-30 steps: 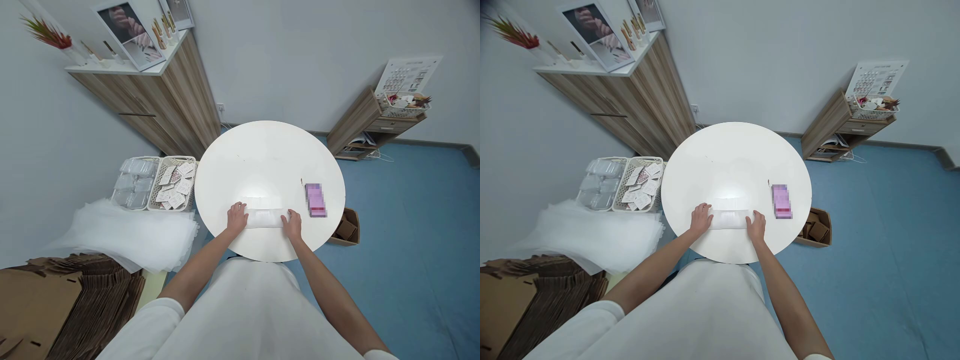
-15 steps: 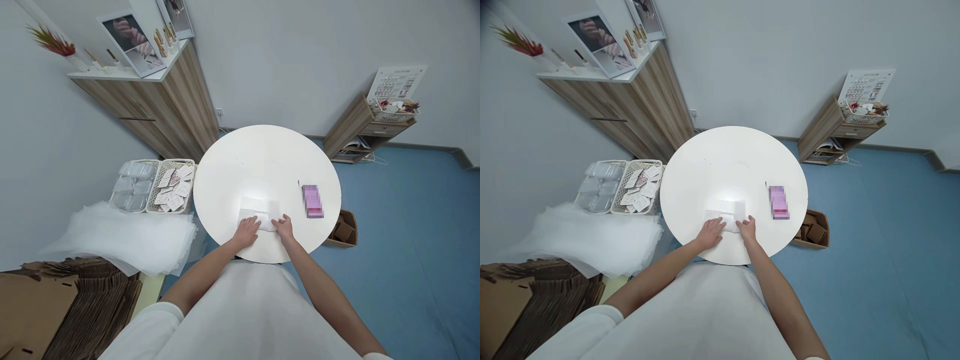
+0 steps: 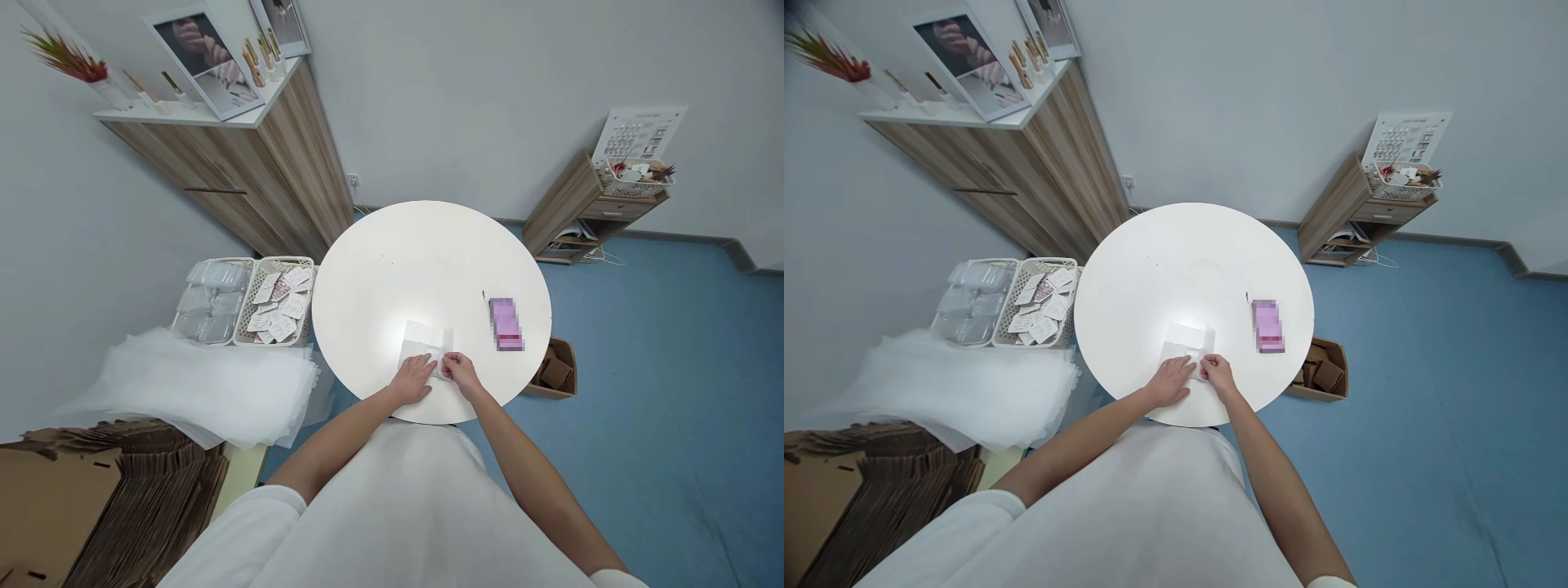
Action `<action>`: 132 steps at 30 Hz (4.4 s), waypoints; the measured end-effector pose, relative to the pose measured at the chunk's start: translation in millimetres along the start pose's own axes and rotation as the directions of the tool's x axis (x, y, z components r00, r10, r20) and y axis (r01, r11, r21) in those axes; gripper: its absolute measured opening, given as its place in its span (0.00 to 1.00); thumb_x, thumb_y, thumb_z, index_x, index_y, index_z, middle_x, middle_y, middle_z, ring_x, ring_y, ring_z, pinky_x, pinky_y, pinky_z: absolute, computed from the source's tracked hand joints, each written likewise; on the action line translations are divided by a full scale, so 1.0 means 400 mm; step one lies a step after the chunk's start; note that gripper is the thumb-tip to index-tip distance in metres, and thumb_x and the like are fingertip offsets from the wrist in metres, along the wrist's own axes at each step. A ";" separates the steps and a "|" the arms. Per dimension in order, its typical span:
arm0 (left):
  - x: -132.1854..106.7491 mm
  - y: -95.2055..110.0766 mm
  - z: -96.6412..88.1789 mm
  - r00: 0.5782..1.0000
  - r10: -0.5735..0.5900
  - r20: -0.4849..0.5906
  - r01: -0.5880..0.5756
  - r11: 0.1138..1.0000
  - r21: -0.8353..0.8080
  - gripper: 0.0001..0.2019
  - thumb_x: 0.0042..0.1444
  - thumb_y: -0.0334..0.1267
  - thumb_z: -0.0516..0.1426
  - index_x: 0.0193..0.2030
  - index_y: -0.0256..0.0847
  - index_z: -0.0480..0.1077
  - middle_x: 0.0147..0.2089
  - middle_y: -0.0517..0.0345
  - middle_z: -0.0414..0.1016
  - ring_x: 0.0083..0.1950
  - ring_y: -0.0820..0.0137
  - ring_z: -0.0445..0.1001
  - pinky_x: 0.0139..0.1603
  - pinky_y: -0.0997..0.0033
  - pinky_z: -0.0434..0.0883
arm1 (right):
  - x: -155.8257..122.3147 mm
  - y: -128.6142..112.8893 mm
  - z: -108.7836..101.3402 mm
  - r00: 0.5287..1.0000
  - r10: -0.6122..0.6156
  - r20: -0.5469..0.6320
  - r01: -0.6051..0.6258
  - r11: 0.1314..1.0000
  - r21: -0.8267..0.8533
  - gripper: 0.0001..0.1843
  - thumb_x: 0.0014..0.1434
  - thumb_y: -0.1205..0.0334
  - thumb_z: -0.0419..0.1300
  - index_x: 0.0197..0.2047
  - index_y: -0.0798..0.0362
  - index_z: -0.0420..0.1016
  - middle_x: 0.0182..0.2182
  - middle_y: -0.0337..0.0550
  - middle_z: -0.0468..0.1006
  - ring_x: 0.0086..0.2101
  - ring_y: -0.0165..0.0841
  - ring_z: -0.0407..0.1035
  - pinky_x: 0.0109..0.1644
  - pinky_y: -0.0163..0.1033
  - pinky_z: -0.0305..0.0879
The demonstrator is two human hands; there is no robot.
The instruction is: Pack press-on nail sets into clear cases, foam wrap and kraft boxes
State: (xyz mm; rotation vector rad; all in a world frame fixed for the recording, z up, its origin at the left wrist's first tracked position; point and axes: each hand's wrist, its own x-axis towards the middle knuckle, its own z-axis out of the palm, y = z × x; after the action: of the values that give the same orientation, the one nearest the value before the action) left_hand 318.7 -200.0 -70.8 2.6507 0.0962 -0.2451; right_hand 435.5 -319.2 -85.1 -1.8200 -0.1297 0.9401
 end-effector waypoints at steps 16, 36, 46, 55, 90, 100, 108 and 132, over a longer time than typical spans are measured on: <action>-0.033 0.003 0.012 0.999 0.025 0.021 -0.026 0.999 0.026 0.25 0.48 0.40 0.53 0.54 0.46 0.54 0.61 0.51 0.51 0.63 0.60 0.45 0.60 0.55 0.42 | -0.012 0.027 -0.015 0.887 -0.317 0.335 0.454 0.467 -0.759 0.30 0.53 0.64 0.51 0.59 0.49 0.49 0.54 0.53 0.52 0.50 0.42 0.57 0.45 0.44 0.62; -0.031 -0.113 0.053 0.536 -0.821 0.196 0.623 0.227 -0.749 0.26 0.52 0.47 0.52 0.55 0.39 0.50 0.46 0.46 0.65 0.38 0.71 0.70 0.33 0.71 0.68 | -0.007 0.014 0.056 0.885 -0.295 0.359 0.465 0.562 -0.684 0.30 0.52 0.65 0.50 0.58 0.49 0.48 0.54 0.50 0.49 0.47 0.37 0.61 0.46 0.41 0.62; 0.008 -0.050 0.007 0.763 -0.647 0.004 0.486 0.570 -0.663 0.08 0.43 0.33 0.57 0.32 0.39 0.63 0.23 0.65 0.62 0.25 0.77 0.63 0.27 0.76 0.62 | 0.010 0.005 0.076 0.916 -0.233 0.326 0.393 0.684 -0.615 0.29 0.49 0.66 0.54 0.56 0.52 0.55 0.41 0.46 0.64 0.40 0.34 0.62 0.43 0.39 0.60; 0.015 0.009 0.042 0.833 -0.553 -0.035 0.463 0.729 -0.504 0.12 0.47 0.29 0.53 0.41 0.38 0.62 0.35 0.56 0.67 0.35 0.71 0.68 0.36 0.72 0.64 | 0.020 0.002 0.067 0.940 -0.201 0.275 0.297 0.880 -0.372 0.22 0.48 0.66 0.50 0.49 0.52 0.61 0.30 0.38 0.68 0.30 0.28 0.63 0.36 0.35 0.61; -0.032 -0.088 -0.033 0.996 -0.090 -0.026 0.083 0.977 -0.196 0.32 0.44 0.42 0.56 0.57 0.44 0.52 0.58 0.52 0.56 0.59 0.59 0.53 0.55 0.58 0.54 | -0.040 -0.019 0.086 0.713 -0.354 0.605 0.686 0.172 -0.707 0.22 0.47 0.68 0.54 0.47 0.57 0.59 0.49 0.55 0.62 0.51 0.44 0.54 0.50 0.47 0.59; -0.086 -0.091 0.008 0.980 -0.156 -0.123 0.106 0.935 -0.339 0.20 0.50 0.33 0.51 0.52 0.44 0.59 0.53 0.51 0.61 0.52 0.65 0.61 0.51 0.62 0.60 | -0.070 -0.045 0.057 0.780 -0.241 0.578 0.621 0.412 -0.667 0.16 0.49 0.62 0.52 0.44 0.53 0.61 0.38 0.46 0.70 0.39 0.37 0.63 0.40 0.39 0.58; -0.019 -0.116 -0.016 0.930 -0.366 -0.017 0.317 0.829 -0.461 0.11 0.53 0.41 0.49 0.43 0.42 0.61 0.37 0.58 0.68 0.37 0.69 0.67 0.38 0.69 0.65 | 0.026 -0.098 0.066 0.911 -0.142 0.386 0.377 0.665 -0.645 0.08 0.52 0.59 0.48 0.32 0.52 0.64 0.34 0.42 0.68 0.33 0.32 0.62 0.34 0.35 0.56; 0.032 -0.121 -0.005 0.717 -0.698 0.004 0.565 0.577 -0.589 0.18 0.51 0.45 0.52 0.47 0.40 0.62 0.39 0.55 0.67 0.39 0.70 0.68 0.40 0.72 0.65 | -0.055 0.025 0.018 0.990 0.107 0.090 -0.096 0.989 -0.116 0.19 0.54 0.50 0.46 0.47 0.51 0.58 0.38 0.46 0.69 0.30 0.30 0.70 0.30 0.37 0.67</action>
State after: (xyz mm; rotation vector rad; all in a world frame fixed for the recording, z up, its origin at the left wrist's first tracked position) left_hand 326.0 -155.9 -93.2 1.9305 1.0640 -0.1046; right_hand 412.6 -329.2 -82.5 -1.8987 -0.1534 1.1127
